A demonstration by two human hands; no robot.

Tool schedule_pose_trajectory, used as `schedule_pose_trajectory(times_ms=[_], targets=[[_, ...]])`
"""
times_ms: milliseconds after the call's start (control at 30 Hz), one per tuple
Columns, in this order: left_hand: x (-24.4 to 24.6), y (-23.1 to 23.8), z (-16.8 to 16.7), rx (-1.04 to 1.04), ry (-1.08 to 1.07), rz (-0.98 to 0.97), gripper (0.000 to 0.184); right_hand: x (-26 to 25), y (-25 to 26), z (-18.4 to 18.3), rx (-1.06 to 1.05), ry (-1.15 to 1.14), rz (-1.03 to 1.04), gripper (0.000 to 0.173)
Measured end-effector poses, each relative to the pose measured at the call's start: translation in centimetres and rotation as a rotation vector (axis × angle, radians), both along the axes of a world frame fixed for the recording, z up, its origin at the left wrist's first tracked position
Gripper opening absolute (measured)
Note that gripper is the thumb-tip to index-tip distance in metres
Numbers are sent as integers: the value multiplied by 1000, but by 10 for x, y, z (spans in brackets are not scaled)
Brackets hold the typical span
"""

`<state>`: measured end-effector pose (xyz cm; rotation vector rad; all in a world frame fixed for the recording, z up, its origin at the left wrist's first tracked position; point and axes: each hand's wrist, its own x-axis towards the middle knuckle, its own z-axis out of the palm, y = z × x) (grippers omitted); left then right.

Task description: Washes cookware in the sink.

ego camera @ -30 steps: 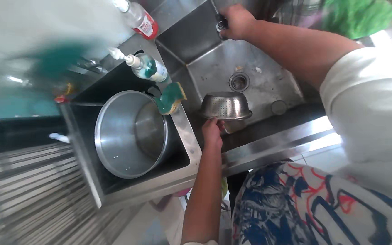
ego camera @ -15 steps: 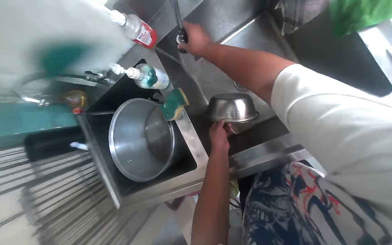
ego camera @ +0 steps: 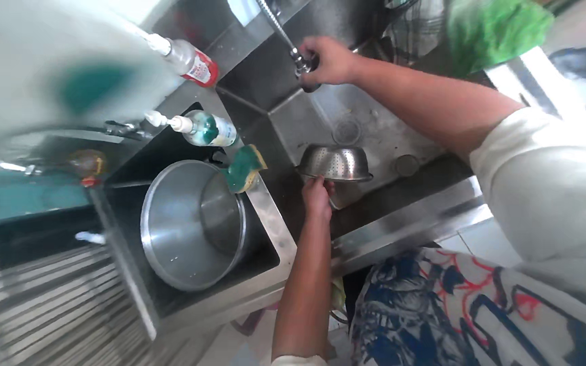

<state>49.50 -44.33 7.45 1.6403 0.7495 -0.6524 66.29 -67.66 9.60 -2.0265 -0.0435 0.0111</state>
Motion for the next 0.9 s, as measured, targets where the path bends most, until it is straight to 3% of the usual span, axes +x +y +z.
schedule_pose_trajectory(times_ms=[67, 133, 167, 267, 333, 400, 600, 733, 900], targets=[[2, -6, 3, 10, -18, -11, 21, -15, 4, -3, 230, 4, -10, 58], [6, -11, 8, 1, -44, -27, 21, -33, 11, -3, 493, 169, 8, 69], [9, -14, 10, -2, -55, -34, 21, -40, 16, -4, 613, 289, 11, 67], [23, -26, 11, 5, -61, -66, 21, -47, 38, -12, 818, 605, -96, 28], [33, -34, 8, 1, -75, -95, 22, -40, 53, -18, 670, 722, -210, 16], [43, -41, 3, 12, -110, -137, 23, -28, 57, -29, 358, 688, -215, 21], [66, -53, 4, 151, -212, -269, 27, 1, 12, -53, 137, 492, -381, 36], [76, -53, 12, 402, -322, -567, 27, 23, -7, -19, 180, 386, -532, 31], [65, -53, 16, 570, -405, -806, 30, 82, -14, 12, 307, 312, -531, 45]])
